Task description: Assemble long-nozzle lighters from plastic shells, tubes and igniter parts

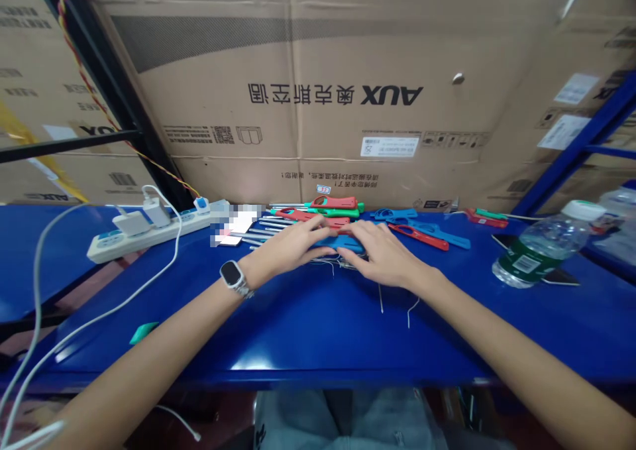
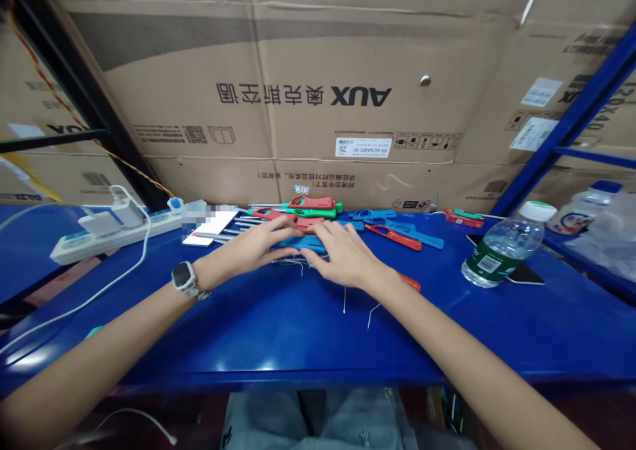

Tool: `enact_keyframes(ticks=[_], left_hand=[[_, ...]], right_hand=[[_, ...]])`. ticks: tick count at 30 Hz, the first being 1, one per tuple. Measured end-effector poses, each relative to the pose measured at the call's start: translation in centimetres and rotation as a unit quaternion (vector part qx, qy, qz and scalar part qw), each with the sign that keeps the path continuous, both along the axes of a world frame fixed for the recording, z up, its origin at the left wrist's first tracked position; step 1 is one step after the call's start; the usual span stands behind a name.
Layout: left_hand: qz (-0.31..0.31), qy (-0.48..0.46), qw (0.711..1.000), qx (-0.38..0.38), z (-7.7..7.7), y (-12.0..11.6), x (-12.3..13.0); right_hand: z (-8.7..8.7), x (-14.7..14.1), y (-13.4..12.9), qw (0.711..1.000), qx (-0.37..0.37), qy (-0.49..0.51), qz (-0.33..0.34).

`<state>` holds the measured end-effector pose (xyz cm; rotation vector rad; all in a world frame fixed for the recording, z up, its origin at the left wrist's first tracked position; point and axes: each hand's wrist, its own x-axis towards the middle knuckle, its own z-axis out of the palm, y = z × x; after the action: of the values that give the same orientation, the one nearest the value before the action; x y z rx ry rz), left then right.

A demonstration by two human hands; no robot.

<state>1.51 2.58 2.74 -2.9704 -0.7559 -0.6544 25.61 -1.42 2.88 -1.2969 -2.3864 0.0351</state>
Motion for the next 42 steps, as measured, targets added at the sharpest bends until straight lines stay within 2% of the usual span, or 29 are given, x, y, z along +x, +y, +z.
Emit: enact_keyframes(ticks=[1,3,8,12,15,18,22,25,29,33,37,42], left_hand=[[0.002,0.002,1.0,0.007,0.3,1.0,0.2],[0.004,-0.001,1.0,0.01,0.9,3.1,0.2],[0.054,-0.053,0.997,-0.006,1.4,8.8,-1.3],[0.121,-0.023,0.992,-0.012,0.6,12.0,-2.5],[0.139,-0.023,0.989,-0.036,-0.3,13.1,-2.7],[0.151,-0.034,0.986,-0.056,-1.2,13.3,-2.9],[0.161,-0.028,0.985,-0.055,-1.6,12.9,-3.3],[0.152,-0.039,0.987,-0.022,-0.9,12.3,-2.9],[0.092,-0.061,0.994,0.014,0.6,11.0,0.4],[0.036,-0.02,0.999,0.013,1.5,10.4,6.4],[0.023,0.024,0.999,-0.017,1.0,11.2,12.7],[-0.008,0.05,0.997,-0.055,-0.2,12.2,18.4]], right_hand=[[0.0,0.0,1.1,0.999,-0.023,0.007,0.047],[-0.2,-0.1,3.5,0.994,-0.037,0.049,0.092],[-0.6,0.0,9.5,0.997,-0.002,0.047,0.064],[-0.9,0.3,12.7,0.998,0.048,-0.04,0.028],[-1.4,0.4,14.0,0.992,0.079,-0.097,0.012],[-2.1,0.4,14.4,0.989,0.097,-0.109,0.008],[-2.6,0.4,13.9,0.994,0.09,-0.056,-0.005],[-2.3,1.6,12.9,0.996,0.084,-0.002,-0.025],[-1.7,5.4,11.1,0.995,0.071,0.025,-0.073],[-1.9,9.9,9.6,0.985,0.023,0.011,-0.173],[-2.6,13.3,8.9,0.963,-0.023,-0.003,-0.27],[-3.6,15.7,7.8,0.947,-0.041,-0.014,-0.319]])
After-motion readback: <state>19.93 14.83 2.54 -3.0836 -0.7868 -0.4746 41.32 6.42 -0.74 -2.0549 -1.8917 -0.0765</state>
